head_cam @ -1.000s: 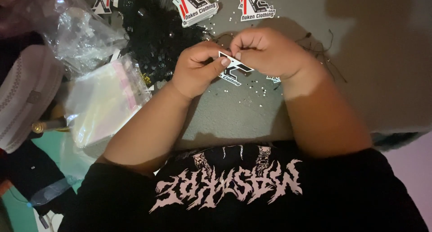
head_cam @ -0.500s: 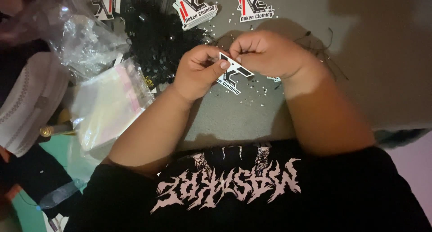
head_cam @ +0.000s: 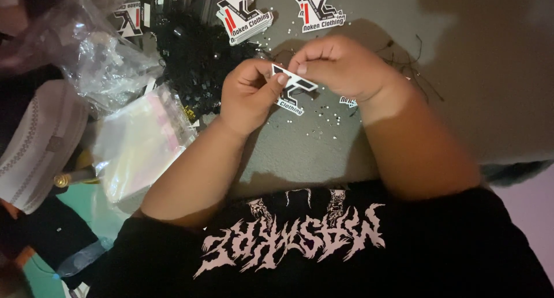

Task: The person assembles keychains by hand, threading a black cord through a small white bead and attaching it to a branded tag. The person repeats this process for multiple tags, handling the cords, beads, and tags directly.

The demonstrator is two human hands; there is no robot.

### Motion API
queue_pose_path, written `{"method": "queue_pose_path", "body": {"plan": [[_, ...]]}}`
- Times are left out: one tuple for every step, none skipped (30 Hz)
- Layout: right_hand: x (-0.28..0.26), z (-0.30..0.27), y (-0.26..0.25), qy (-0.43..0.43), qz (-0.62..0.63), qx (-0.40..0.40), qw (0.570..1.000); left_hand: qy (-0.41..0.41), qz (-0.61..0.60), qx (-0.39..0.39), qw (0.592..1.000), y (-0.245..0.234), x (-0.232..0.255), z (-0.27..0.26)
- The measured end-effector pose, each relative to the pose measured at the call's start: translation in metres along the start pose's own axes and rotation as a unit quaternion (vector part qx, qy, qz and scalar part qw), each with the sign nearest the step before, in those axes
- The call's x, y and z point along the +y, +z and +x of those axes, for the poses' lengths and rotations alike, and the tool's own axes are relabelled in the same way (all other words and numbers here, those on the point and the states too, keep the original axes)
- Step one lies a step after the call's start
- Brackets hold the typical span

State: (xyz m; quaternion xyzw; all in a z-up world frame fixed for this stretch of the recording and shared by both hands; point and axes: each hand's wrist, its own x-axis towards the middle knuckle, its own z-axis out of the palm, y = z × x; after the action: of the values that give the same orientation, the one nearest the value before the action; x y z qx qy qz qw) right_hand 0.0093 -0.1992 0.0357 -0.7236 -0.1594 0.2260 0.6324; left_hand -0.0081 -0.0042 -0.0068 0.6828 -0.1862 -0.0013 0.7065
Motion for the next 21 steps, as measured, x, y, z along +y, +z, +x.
{"method": "queue_pose_path", "body": {"plan": [[0.003, 0.0, -0.002, 0.0, -0.001, -0.001, 1.0, 0.0, 0.0, 0.001, 1.0, 0.0, -0.001, 0.001], [0.006, 0.0, -0.003, -0.038, 0.023, -0.022, 0.999, -0.015, 0.026, 0.024, 0.999, -0.001, -0.002, 0.002], [0.01, -0.001, -0.005, -0.075, 0.048, -0.043, 0.995, -0.032, 0.051, 0.047, 0.997, -0.001, -0.003, 0.002], [0.004, -0.001, 0.0, -0.074, 0.048, -0.044, 0.995, -0.033, 0.051, 0.048, 0.997, -0.001, -0.002, 0.002], [-0.001, -0.003, 0.004, -0.063, 0.016, -0.011, 0.998, -0.024, 0.039, 0.023, 0.999, -0.001, 0.0, 0.002], [-0.006, -0.004, 0.008, -0.052, -0.015, 0.022, 0.998, -0.015, 0.027, -0.002, 1.0, 0.0, 0.002, 0.002], [-0.009, -0.005, 0.008, -0.051, -0.015, 0.024, 0.998, -0.016, 0.026, -0.003, 1.0, 0.0, 0.002, 0.001], [-0.011, -0.007, 0.008, -0.063, -0.066, 0.043, 0.995, -0.004, 0.035, -0.017, 0.999, 0.0, 0.002, 0.001], [-0.014, -0.008, 0.009, -0.073, -0.116, 0.062, 0.989, 0.008, 0.044, -0.031, 0.999, 0.0, 0.002, 0.0], [-0.01, -0.008, 0.007, -0.072, -0.115, 0.064, 0.989, 0.007, 0.043, -0.033, 0.999, 0.001, 0.002, 0.0], [-0.007, -0.007, 0.006, -0.116, -0.128, 0.069, 0.983, -0.003, 0.045, -0.03, 0.999, 0.001, 0.003, 0.0], [-0.004, -0.005, 0.005, -0.159, -0.14, 0.073, 0.974, -0.013, 0.047, -0.027, 0.998, 0.001, 0.004, 0.0], [-0.004, -0.005, 0.004, -0.159, -0.139, 0.074, 0.975, -0.014, 0.048, -0.028, 0.998, 0.002, 0.003, 0.0], [-0.003, -0.005, 0.004, -0.169, -0.154, 0.083, 0.97, -0.038, 0.031, -0.024, 0.999, 0.002, 0.002, 0.0], [-0.002, -0.004, 0.004, -0.18, -0.168, 0.092, 0.965, -0.061, 0.015, -0.02, 0.998, 0.002, 0.001, 0.0], [-0.004, -0.005, 0.006, -0.181, -0.167, 0.093, 0.965, -0.061, 0.016, -0.02, 0.998, 0.002, 0.003, 0.001], [-0.006, -0.005, 0.007, -0.143, -0.122, 0.121, 0.975, -0.068, 0.041, -0.018, 0.997, 0.002, 0.006, 0.001], [-0.008, -0.006, 0.008, -0.104, -0.076, 0.148, 0.98, -0.074, 0.066, -0.015, 0.995, 0.002, 0.009, 0.002], [-0.004, -0.003, 0.004, -0.104, -0.076, 0.149, 0.98, -0.075, 0.066, -0.016, 0.995, 0.002, 0.007, 0.002], [0.0, 0.0, 0.001, -0.081, 0.046, 0.224, 0.97, -0.073, 0.066, -0.007, 0.995, 0.002, 0.005, 0.002], [0.004, 0.002, -0.003, -0.056, 0.167, 0.295, 0.939, -0.073, 0.065, 0.002, 0.995, 0.002, 0.004, 0.002]]}}
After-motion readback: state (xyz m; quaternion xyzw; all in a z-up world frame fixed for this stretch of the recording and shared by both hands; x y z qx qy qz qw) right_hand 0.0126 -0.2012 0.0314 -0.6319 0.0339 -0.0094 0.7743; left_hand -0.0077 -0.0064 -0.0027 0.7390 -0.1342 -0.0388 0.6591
